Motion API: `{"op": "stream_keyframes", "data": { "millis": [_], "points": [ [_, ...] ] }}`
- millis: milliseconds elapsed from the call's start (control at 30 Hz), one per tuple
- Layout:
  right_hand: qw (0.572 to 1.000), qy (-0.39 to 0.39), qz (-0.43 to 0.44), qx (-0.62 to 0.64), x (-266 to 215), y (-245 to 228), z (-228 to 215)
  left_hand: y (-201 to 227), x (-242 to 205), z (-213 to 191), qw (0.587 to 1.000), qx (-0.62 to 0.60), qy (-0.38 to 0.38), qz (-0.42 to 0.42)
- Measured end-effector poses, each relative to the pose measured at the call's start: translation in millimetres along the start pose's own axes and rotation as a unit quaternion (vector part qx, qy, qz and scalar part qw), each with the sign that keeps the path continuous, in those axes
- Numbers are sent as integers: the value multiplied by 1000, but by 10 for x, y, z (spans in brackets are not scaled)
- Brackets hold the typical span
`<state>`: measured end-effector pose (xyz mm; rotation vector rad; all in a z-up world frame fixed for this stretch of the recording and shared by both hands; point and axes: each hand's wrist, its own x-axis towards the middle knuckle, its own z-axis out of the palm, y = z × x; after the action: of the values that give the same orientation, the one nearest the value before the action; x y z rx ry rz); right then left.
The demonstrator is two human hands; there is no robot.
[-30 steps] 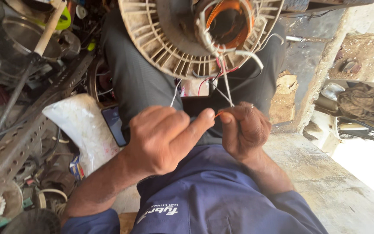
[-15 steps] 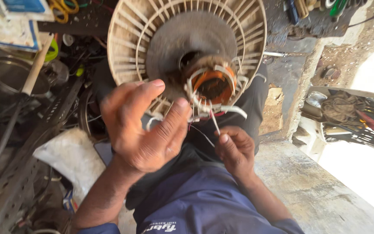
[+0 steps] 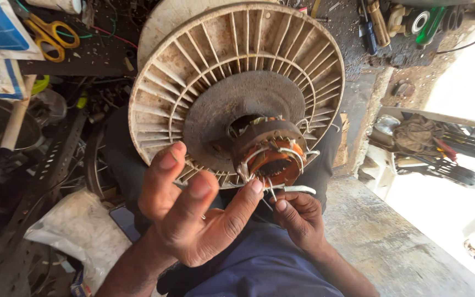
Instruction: The person is seated on the floor and uses their hands to tie white string around the copper windings of an electric motor stator. They repeatedly wrap and knot the string to secure the coils in place.
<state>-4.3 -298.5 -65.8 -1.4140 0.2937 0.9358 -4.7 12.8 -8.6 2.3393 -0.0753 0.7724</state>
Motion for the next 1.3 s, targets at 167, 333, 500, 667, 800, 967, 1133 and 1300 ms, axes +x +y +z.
{"op": "stream_keyframes", "data": {
  "millis": [167,333,500,667,800,967,1133,1300],
  "points": [
    [1000,-4,-4,-18,-8,32,-13,-56,21,68,999,-34,3,-1],
    [1000,-9,-2,-5,-5,40,-18,-49,12,96,998,-63,-17,-4],
    [1000,-24,-5,8,14,39,-17,-26,6,109,997,-74,-25,-20],
    [1000,-17,3,8,10,44,-16,-32,5,96,998,-66,-6,-25],
    [1000,-20,-2,-6,10,47,-14,-40,23,97,996,-75,-28,-25],
    [1000,-16,2,-10,13,50,2,-55,42,90,993,-107,-44,-35],
    [1000,-21,-6,-11,20,17,32,-51,76,101,989,-127,-69,-44],
    [999,-38,-21,0,-4,-30,101,33,153,134,996,-55,-73,-24]
  ]
}}
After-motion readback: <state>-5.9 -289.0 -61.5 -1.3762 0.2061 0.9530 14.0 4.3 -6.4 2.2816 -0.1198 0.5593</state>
